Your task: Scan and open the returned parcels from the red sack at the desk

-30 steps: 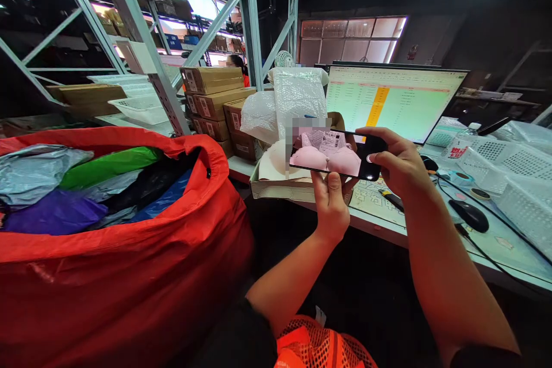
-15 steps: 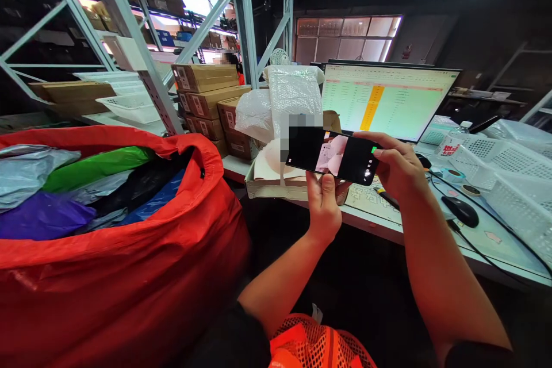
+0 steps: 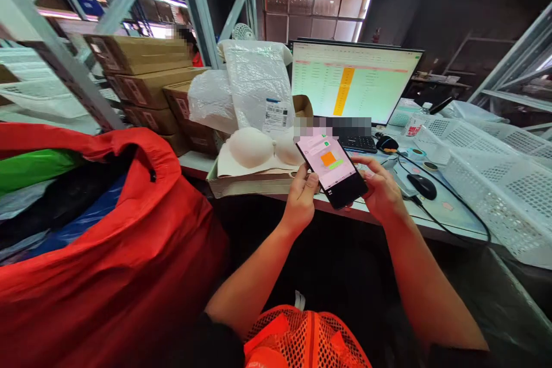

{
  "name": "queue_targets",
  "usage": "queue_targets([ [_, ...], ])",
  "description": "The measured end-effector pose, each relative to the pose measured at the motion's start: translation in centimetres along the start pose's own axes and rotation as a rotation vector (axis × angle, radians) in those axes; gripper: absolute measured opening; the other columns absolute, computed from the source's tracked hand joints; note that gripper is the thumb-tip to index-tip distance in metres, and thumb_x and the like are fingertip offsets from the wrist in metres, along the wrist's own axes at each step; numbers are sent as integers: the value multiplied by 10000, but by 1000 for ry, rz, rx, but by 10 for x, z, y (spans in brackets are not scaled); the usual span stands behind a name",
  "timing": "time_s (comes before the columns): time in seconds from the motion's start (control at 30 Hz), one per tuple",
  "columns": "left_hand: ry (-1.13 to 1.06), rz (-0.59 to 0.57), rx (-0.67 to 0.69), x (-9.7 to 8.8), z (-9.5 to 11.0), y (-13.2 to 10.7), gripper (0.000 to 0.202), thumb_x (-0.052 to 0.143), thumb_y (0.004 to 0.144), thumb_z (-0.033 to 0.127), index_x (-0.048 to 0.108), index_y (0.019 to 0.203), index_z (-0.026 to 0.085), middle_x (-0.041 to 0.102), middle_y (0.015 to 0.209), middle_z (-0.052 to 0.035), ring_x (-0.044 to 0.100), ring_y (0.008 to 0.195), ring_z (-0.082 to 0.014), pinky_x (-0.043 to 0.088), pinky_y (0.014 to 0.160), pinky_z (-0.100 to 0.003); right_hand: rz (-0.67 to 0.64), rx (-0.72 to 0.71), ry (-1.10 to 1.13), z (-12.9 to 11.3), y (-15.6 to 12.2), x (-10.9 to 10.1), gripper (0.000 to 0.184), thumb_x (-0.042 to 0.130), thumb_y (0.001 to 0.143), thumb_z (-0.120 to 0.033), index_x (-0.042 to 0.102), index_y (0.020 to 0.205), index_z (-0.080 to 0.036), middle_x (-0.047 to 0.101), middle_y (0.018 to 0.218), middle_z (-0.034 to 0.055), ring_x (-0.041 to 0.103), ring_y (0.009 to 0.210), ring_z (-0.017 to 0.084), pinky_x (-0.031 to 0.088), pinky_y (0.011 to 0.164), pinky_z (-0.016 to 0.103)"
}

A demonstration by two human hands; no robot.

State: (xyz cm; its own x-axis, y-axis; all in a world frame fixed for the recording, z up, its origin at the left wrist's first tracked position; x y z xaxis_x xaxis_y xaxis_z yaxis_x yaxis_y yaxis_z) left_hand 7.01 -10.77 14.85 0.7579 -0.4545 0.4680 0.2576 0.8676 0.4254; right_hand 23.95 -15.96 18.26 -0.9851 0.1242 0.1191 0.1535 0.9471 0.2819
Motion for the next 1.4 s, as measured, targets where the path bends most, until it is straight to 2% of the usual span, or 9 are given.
queue_targets([
  [0.13,75,-107,-102,19,-36,13,572,712,986,613,688,1366,186,747,1379,-139,681,1304,-331,535,1146,-454,30,145,44,30,-9,-29,693,763,871,-592,558,1472,-312,785,1094,50,718,684,219,596,458,326],
  [0.3,136,-172,-198,33,-86,34,537,708,973,600,731,1309,181,772,1333,-133,691,1282,-340,519,1156,-472,63,259,193,58,-12,-61,657,794,861,-524,522,1441,-377,747,1333,38,772,884,242,672,538,360],
  [0.43,144,-156,-265,33,-116,51,516,720,945,573,749,1279,180,763,1363,-139,662,1345,-361,492,1193,-504,81,290,302,78,-9,-72,649,825,826,-450,519,1396,-399,735,1374,11,783,1022,266,724,660,437],
  [0.53,164,-106,-278,32,-126,55,499,680,954,565,749,1267,182,763,1364,-132,669,1330,-356,497,1189,-508,86,279,343,90,-6,-70,648,833,816,-426,507,1375,-389,731,1381,14,780,1062,279,734,686,472],
  [0.63,120,-124,-308,31,-125,46,530,649,957,514,691,1374,190,740,1409,-128,669,1340,-353,519,1171,-504,94,240,355,97,-11,-62,682,826,818,-388,480,1406,-403,719,1401,16,769,1122,294,739,721,493],
  [0.83,36,-278,-419,17,-104,-6,1008,776,782,298,344,1693,281,633,1570,-128,603,1447,-364,530,1174,-507,131,269,383,101,-52,-37,818,836,773,-318,427,1472,-437,669,1489,27,725,1251,334,727,836,553],
  [1.1,147,0,-408,-13,-93,-76,612,718,912,479,537,1428,203,723,1388,-160,757,1076,-320,620,826,-387,146,267,286,122,-120,6,908,853,812,-364,356,1570,-419,680,1492,68,681,1340,359,683,957,537],
  [1.2,85,-12,-395,-21,-85,-99,595,688,906,483,563,1415,200,735,1371,-142,744,1151,-344,621,913,-421,156,302,281,124,-141,20,957,866,777,-367,349,1581,-424,680,1493,64,694,1313,369,699,897,535],
  [1.4,-20,-112,-410,-35,-59,-139,761,715,865,443,500,1560,221,625,1569,-126,556,1490,-381,502,1209,-483,135,332,270,117,-171,41,1018,914,741,-371,352,1590,-411,705,1425,71,740,1209,368,719,805,533],
])
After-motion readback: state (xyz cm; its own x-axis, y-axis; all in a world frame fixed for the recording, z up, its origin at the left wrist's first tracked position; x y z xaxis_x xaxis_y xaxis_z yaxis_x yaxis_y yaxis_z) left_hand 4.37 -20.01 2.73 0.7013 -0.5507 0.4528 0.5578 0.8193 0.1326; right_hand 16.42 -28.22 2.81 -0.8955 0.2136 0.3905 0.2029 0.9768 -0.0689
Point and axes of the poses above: each hand's wrist, its own y-axis towards the middle knuckle, its own x-axis out of the palm, z = x × y, the point moved 5 cm from there along y, towards the middle knuckle
